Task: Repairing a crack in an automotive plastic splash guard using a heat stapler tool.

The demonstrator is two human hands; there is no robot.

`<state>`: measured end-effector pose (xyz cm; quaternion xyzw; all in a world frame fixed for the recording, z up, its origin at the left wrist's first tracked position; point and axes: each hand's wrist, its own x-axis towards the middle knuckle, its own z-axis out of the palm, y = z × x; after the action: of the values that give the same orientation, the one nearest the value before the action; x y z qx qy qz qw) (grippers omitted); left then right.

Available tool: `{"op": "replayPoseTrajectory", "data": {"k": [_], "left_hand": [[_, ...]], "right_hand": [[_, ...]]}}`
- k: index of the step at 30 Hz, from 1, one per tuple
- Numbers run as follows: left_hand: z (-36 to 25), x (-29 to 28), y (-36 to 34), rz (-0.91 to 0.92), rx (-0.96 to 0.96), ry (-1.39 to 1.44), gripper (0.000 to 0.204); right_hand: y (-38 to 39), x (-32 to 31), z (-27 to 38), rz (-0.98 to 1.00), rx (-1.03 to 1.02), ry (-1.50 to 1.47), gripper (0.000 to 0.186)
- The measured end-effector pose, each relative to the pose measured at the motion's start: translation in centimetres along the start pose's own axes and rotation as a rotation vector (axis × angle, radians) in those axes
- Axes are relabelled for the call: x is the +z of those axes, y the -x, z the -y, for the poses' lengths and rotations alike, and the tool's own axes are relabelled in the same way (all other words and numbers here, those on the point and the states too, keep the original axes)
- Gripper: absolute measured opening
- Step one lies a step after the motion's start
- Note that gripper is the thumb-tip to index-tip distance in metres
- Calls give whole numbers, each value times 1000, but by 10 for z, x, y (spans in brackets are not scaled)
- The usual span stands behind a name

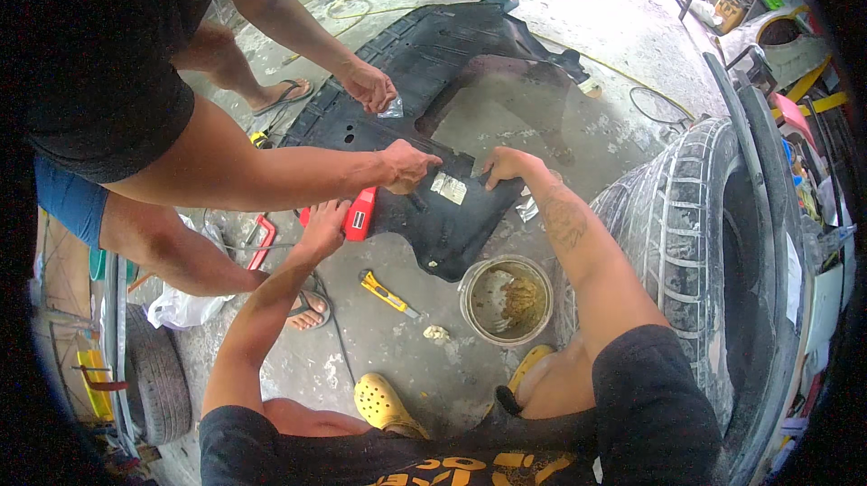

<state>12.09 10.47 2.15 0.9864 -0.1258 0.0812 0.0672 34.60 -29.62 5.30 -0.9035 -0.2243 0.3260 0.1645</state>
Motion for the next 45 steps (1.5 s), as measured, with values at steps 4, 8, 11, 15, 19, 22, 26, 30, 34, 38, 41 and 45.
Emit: {"op": "replayPoseTrajectory", "data": {"k": [4, 8, 11, 15, 19, 22, 26, 30, 34, 38, 41, 45], "left_hand": [[0, 2, 0, 18, 1, -27, 48], [1, -1, 0, 117, -59, -45, 49], [-2, -2, -3, 165, -73, -61, 50], [0, -1, 1, 146, -83, -87, 54], [-7, -5, -4, 197, -84, -62, 57], [-6, -4, -6, 206, -74, -72, 59], [-4, -3, -2, 192, -79, -61, 59], [1, -1, 1, 139, -55, -90, 58], [-8, -7, -5, 197, -61, -110, 49], [-6, -9, -2, 175, -73, -79, 54], [-5, -5, -2, 170, -73, -84, 57], [-5, -5, -3, 139, -75, -57, 55]], "right_hand": [[-1, -1, -1, 18, 10, 33, 58], [6, -2, 10, 15, 19, 42, 59], [9, -6, 11, 22, -3, 53, 63], [16, -8, 23, 34, 51, 31, 61], [16, -8, 17, 17, 60, 24, 60], [12, -6, 8, -4, 3, 57, 60], [13, -7, 13, 10, 0, 46, 59], [15, -8, 21, 22, 32, 42, 59], [20, -9, 18, 19, 36, 45, 59], [20, -9, 23, 13, 68, 54, 60], [22, -13, 22, 45, 70, 31, 60], [21, -10, 20, 0, 40, 67, 59]]}}
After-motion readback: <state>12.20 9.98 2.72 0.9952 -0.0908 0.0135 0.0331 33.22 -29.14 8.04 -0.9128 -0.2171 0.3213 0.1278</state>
